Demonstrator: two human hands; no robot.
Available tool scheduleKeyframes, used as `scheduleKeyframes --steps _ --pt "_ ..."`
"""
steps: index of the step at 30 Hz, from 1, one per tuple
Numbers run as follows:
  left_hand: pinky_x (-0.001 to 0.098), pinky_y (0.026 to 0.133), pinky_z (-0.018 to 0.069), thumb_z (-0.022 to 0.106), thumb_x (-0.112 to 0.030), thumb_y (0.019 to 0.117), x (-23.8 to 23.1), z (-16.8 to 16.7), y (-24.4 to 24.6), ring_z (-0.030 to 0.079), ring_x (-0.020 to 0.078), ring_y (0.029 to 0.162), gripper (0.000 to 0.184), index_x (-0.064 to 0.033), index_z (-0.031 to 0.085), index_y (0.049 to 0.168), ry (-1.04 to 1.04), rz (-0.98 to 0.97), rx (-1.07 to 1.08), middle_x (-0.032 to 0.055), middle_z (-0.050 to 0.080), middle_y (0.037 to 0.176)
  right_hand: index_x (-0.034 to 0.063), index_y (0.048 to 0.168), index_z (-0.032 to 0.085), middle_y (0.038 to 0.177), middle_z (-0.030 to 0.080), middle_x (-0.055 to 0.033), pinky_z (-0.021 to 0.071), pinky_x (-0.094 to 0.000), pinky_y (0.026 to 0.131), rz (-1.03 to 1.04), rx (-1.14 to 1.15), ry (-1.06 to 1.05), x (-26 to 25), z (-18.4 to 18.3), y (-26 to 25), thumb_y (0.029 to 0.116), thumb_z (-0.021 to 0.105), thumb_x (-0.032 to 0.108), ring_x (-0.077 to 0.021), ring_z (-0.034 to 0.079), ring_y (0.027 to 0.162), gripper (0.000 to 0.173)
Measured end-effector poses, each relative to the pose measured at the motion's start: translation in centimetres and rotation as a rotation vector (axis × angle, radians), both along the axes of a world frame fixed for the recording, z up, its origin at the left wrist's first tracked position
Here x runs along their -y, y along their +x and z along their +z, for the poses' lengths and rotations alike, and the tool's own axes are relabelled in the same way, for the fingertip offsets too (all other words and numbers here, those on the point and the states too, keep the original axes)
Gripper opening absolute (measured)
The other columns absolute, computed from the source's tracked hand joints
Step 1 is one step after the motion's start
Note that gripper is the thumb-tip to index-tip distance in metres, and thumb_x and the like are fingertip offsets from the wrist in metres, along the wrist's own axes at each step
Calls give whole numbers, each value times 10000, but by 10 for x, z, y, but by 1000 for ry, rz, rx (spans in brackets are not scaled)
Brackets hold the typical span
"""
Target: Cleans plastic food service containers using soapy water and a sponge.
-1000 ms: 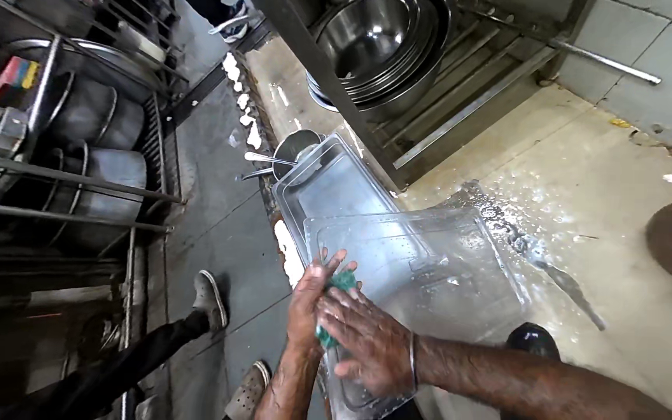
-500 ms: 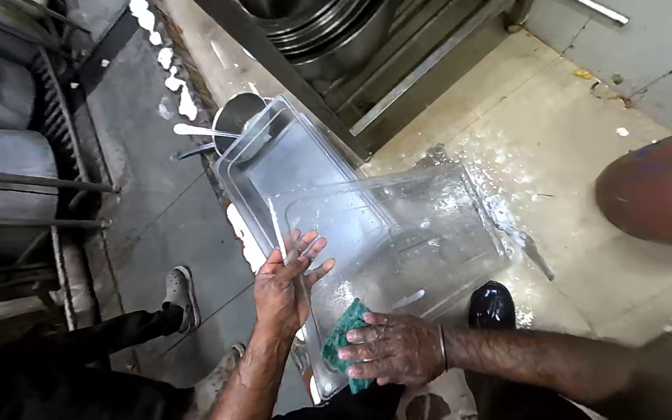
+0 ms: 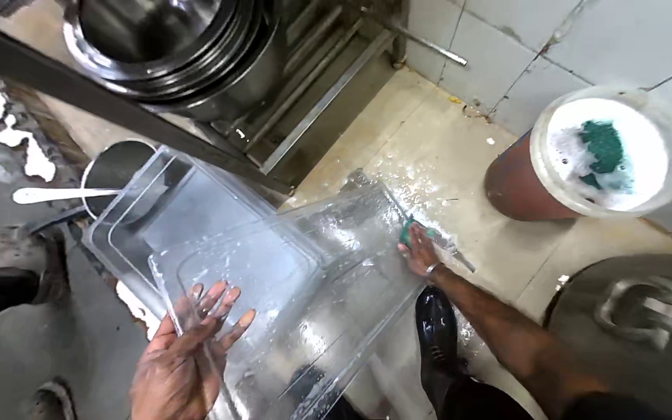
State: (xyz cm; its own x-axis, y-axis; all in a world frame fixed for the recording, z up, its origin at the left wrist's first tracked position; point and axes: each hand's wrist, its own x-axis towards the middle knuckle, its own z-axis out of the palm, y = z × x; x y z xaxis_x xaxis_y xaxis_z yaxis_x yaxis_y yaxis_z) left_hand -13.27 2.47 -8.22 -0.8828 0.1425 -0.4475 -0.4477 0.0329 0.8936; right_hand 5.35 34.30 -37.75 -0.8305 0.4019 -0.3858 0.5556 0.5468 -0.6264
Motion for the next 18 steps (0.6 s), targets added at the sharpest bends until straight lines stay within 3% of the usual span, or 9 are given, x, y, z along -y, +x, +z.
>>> scheduleKeyframes --steps 5,8,11,14,15,18 --pt "507 792 650 293 90 1006 2 4 5 722 282 1122 466 -123 449 1391 22 -48 52 67 695 1304 -12 1584 357 1675 304 -201 213 -527 1286 137 -210 -120 9 47 -141 1102 458 349 -340 267 1570 611" --pt "508 783 652 299 113 995 1 0 9 723 278 1119 477 -109 423 1399 11 -30 37 67 689 1311 6 1595 345 1684 302 -172 216 -503 1287 172 -216 -98 -5 36 -163 1113 428 302 -311 278 1569 572" --pt "490 757 660 293 118 990 -1 0 12 734 279 1094 466 -94 435 1380 -11 -1 4 75 702 1289 31 1589 376 1665 347 -167 225 -563 1266 146 -93 -8 -33 15 -126 1117 396 350 -329 314 1553 570" --pt "492 735 662 285 121 987 -6 1 12 743 282 1067 454 -77 445 1363 -33 31 -9 84 706 1268 82 1608 362 1693 305 -123 159 -619 1265 181 40 25 -53 8 -63 1123 376 371 -312 261 1576 565" --pt "484 733 661 282 122 983 -7 2 12 742 274 1064 455 -76 447 1357 -45 47 3 78 704 1262 73 1605 367 1690 308 -131 148 -619 1267 156 38 20 -47 5 -39 1122 381 366 -315 259 1576 565" --pt "465 708 661 304 120 979 -8 -2 11 750 262 1025 446 -63 466 1352 -66 103 13 80 705 1232 41 1585 396 1672 333 -163 226 -595 1263 -4 -39 15 -9 -5 28 1096 427 385 -348 295 1558 598"
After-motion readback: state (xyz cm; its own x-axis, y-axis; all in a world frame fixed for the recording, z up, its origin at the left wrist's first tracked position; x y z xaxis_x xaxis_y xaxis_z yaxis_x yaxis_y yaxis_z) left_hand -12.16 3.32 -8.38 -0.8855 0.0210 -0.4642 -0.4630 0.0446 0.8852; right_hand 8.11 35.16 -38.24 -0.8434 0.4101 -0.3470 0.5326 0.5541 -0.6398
